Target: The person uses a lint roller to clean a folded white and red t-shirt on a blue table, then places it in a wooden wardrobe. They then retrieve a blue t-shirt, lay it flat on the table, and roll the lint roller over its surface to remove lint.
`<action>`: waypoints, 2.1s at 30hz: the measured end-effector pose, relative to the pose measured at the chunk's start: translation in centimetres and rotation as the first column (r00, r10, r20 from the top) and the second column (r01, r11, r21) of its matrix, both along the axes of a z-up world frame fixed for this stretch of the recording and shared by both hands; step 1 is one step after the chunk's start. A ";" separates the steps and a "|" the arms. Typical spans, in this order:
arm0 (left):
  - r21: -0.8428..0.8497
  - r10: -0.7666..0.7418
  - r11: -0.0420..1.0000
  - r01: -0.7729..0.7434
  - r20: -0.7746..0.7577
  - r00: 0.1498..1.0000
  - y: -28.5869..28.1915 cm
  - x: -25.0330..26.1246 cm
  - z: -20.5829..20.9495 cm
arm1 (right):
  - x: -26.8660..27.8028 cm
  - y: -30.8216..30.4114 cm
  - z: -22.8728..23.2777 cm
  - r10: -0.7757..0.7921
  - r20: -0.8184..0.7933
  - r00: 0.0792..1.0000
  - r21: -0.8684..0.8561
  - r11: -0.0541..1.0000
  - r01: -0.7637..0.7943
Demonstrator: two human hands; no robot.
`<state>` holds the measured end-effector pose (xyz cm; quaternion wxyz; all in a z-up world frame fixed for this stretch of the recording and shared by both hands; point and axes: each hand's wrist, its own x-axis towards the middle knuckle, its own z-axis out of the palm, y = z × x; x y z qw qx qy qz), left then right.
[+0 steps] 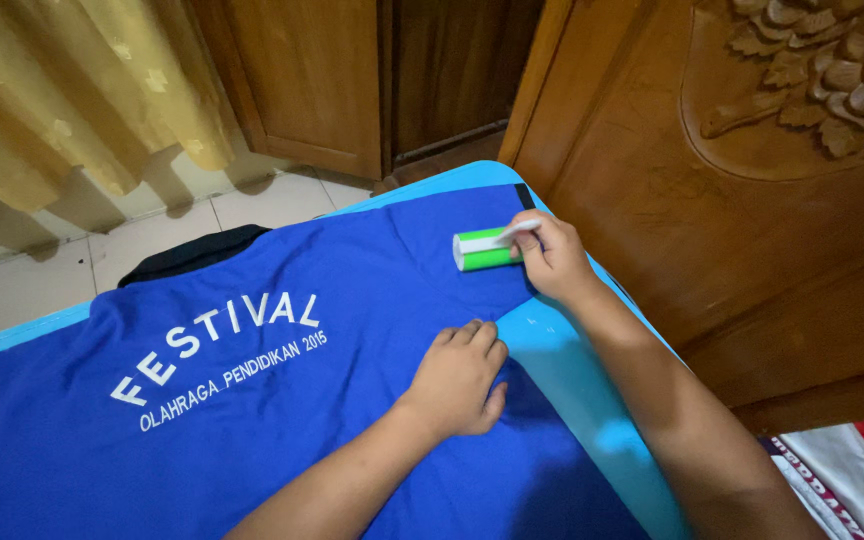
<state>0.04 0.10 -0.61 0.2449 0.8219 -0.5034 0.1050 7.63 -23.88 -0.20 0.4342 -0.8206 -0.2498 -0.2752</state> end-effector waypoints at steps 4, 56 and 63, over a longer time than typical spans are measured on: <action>0.019 -0.009 1.000 0.010 -0.019 1.000 0.0 0.0 0.3 | -0.3 0.0 -0.1 0.010 -0.110 0.994 0.060 0.998 -0.003; -0.046 -0.015 0.999 0.013 -0.053 0.998 0.1 0.0 -0.5 | 0.1 3.2 -2.0 0.089 -0.082 0.993 -0.152 0.983 -0.101; -0.057 -0.019 0.998 0.016 -0.057 0.998 0.1 0.1 -0.6 | 0.5 2.3 -3.7 0.091 -0.285 0.954 0.112 0.992 -0.061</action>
